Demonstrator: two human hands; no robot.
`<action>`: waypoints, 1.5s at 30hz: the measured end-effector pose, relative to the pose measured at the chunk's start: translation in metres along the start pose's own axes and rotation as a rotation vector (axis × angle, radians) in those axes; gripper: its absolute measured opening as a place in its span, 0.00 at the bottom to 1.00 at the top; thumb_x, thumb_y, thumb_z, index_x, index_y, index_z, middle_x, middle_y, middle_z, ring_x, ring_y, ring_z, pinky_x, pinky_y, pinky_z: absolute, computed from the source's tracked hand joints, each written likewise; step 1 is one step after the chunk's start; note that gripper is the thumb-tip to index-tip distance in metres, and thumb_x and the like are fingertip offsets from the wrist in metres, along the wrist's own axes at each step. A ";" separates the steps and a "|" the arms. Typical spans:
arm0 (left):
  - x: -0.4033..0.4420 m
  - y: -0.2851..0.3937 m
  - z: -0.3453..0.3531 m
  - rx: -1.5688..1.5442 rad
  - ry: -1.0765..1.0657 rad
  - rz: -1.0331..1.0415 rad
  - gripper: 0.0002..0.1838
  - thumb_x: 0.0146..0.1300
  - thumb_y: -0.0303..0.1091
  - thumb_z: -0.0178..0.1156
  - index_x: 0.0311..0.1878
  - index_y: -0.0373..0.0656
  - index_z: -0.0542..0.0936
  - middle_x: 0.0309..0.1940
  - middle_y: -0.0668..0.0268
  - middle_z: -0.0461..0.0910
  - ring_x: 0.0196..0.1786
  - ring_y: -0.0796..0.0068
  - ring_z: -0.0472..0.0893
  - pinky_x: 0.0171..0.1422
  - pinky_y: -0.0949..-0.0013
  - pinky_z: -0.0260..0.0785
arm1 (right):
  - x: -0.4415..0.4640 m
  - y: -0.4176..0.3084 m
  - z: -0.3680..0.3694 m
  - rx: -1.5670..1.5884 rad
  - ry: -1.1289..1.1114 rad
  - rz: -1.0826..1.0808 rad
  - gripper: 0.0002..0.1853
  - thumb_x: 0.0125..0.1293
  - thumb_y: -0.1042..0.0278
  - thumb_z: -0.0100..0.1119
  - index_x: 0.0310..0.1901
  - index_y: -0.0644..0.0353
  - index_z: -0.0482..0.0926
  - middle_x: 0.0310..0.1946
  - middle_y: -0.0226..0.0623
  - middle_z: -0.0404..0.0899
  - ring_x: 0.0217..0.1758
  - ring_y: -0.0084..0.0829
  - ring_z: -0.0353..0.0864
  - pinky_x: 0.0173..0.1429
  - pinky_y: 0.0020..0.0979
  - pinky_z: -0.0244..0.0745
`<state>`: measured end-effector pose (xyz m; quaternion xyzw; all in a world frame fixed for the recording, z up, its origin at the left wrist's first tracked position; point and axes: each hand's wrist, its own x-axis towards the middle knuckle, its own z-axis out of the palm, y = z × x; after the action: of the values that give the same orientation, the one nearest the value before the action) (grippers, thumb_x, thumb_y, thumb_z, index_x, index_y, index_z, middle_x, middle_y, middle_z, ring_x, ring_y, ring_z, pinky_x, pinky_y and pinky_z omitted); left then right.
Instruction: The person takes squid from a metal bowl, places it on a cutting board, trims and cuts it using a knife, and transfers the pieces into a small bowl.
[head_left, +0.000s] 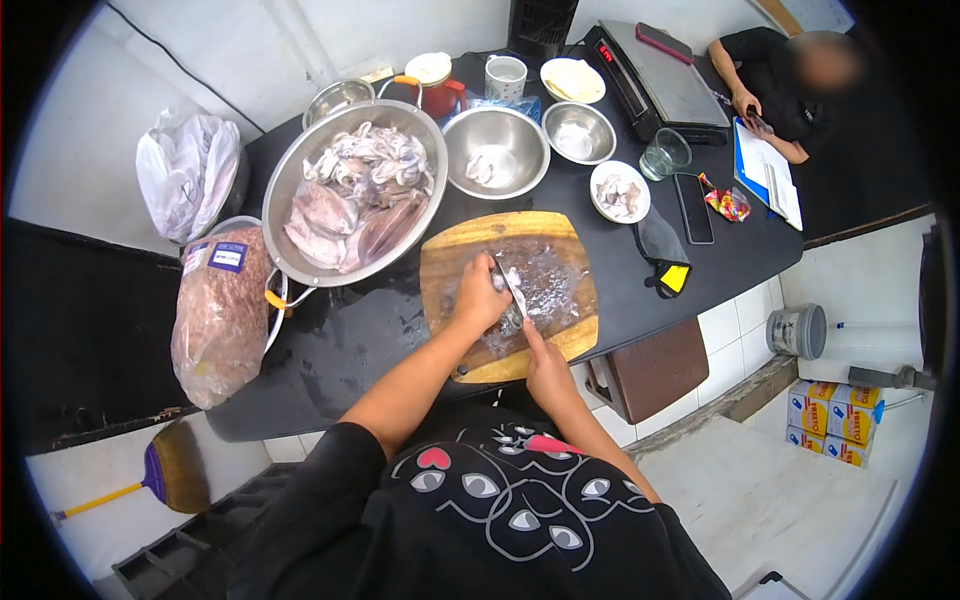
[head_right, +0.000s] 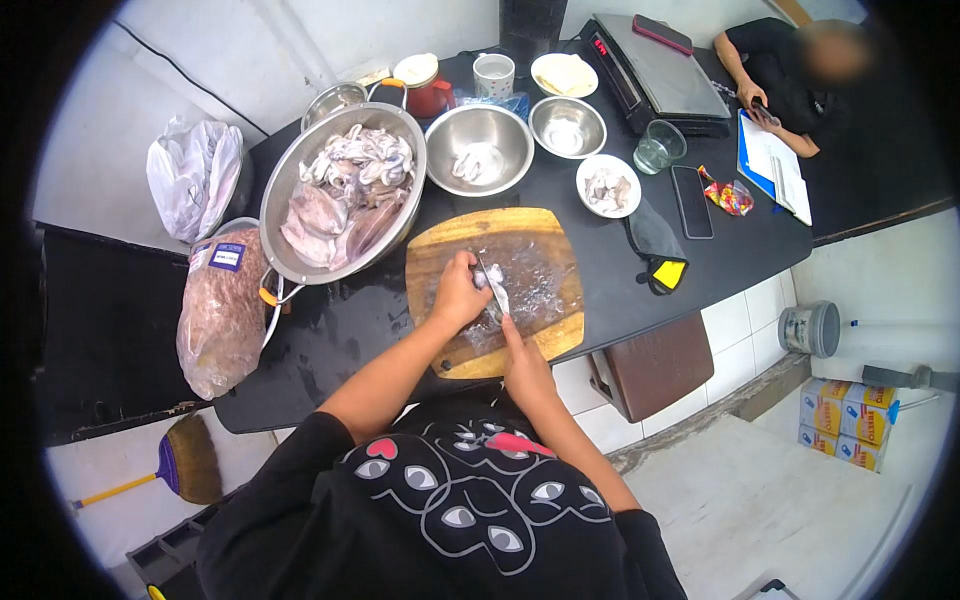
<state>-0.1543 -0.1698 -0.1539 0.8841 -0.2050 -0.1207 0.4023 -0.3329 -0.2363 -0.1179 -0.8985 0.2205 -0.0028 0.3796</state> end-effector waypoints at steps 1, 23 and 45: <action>0.000 0.000 0.000 -0.003 0.001 0.002 0.25 0.45 0.28 0.69 0.47 0.40 0.71 0.38 0.54 0.74 0.38 0.56 0.77 0.44 0.58 0.71 | -0.008 0.000 -0.003 0.015 -0.010 -0.001 0.30 0.66 0.80 0.47 0.70 0.53 0.63 0.34 0.60 0.75 0.38 0.59 0.76 0.46 0.50 0.71; 0.000 -0.006 0.003 0.003 0.025 0.035 0.26 0.44 0.27 0.69 0.47 0.41 0.71 0.36 0.54 0.74 0.38 0.55 0.77 0.45 0.57 0.71 | -0.063 -0.011 -0.052 -0.035 -0.166 0.147 0.30 0.66 0.78 0.49 0.71 0.50 0.63 0.31 0.61 0.77 0.36 0.58 0.78 0.44 0.50 0.71; 0.003 0.008 -0.039 0.319 -0.488 -0.041 0.24 0.43 0.32 0.72 0.47 0.44 0.75 0.50 0.49 0.69 0.55 0.45 0.75 0.59 0.56 0.71 | -0.097 -0.017 -0.119 -0.143 -0.331 0.301 0.27 0.64 0.75 0.50 0.66 0.45 0.71 0.45 0.59 0.80 0.48 0.57 0.80 0.54 0.47 0.74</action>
<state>-0.1387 -0.1503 -0.1229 0.8849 -0.2944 -0.3042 0.1943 -0.4341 -0.2684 -0.0056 -0.8682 0.2866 0.2167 0.3422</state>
